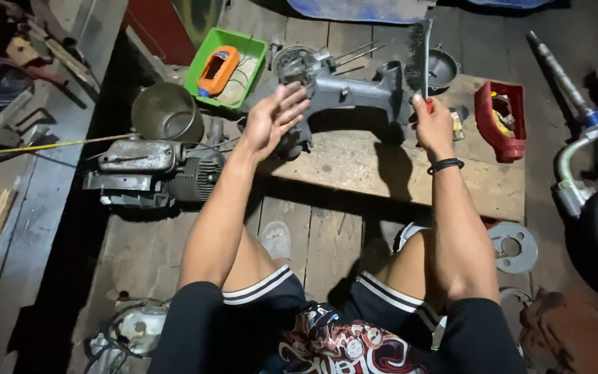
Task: Cleaning a motorcycle engine casing using a wire brush and a scraper to remove dirt and grime.
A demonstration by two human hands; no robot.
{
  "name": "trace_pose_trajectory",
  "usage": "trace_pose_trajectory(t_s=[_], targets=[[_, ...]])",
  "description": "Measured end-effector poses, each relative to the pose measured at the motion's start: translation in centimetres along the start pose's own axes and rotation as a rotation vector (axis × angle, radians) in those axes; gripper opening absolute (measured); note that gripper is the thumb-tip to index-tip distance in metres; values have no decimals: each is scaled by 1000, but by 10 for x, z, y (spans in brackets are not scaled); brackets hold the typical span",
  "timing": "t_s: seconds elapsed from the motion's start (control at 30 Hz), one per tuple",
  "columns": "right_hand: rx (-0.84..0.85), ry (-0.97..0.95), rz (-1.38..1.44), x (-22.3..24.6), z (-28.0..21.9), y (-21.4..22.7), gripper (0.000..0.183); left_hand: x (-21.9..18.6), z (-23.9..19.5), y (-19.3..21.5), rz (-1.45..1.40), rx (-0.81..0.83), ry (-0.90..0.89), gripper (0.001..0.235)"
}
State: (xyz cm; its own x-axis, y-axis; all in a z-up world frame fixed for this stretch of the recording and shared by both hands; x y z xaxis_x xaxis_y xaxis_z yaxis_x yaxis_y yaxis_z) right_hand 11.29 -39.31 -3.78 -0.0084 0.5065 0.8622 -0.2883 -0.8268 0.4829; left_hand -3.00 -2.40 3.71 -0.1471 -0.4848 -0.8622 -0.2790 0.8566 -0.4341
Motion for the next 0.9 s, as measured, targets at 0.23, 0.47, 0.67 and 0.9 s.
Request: trace_pose_trajectory(t_s=[0.23,0.47,0.67,0.9], targets=[[4,112,-77,55,-27,0,43,6,18,67,271,-315,-195,21],[-6,158,-121,51,-24,-5,44,-28,11,126,448,-487,-449,21],[7,92,-168,29,-10,-10,45,-49,-19,93,670,-371,-544,50],[39,51,-205,50,-25,0,50,-61,-19,77,931,-474,-679,26]])
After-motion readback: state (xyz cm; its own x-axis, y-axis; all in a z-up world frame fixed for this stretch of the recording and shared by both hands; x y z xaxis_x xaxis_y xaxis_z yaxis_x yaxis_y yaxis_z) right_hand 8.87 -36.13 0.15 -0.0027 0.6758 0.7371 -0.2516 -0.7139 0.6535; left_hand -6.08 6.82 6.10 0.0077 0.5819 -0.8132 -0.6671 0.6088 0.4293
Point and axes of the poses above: each hand's wrist, its own z-axis towards the middle knuckle, its own y-axis out of the back of the hand, x = y × z, the point moved 9 cm from there along z, towards the middle knuckle, and after that the axes turned 15 degrees about -x, right-handed, at the moved point
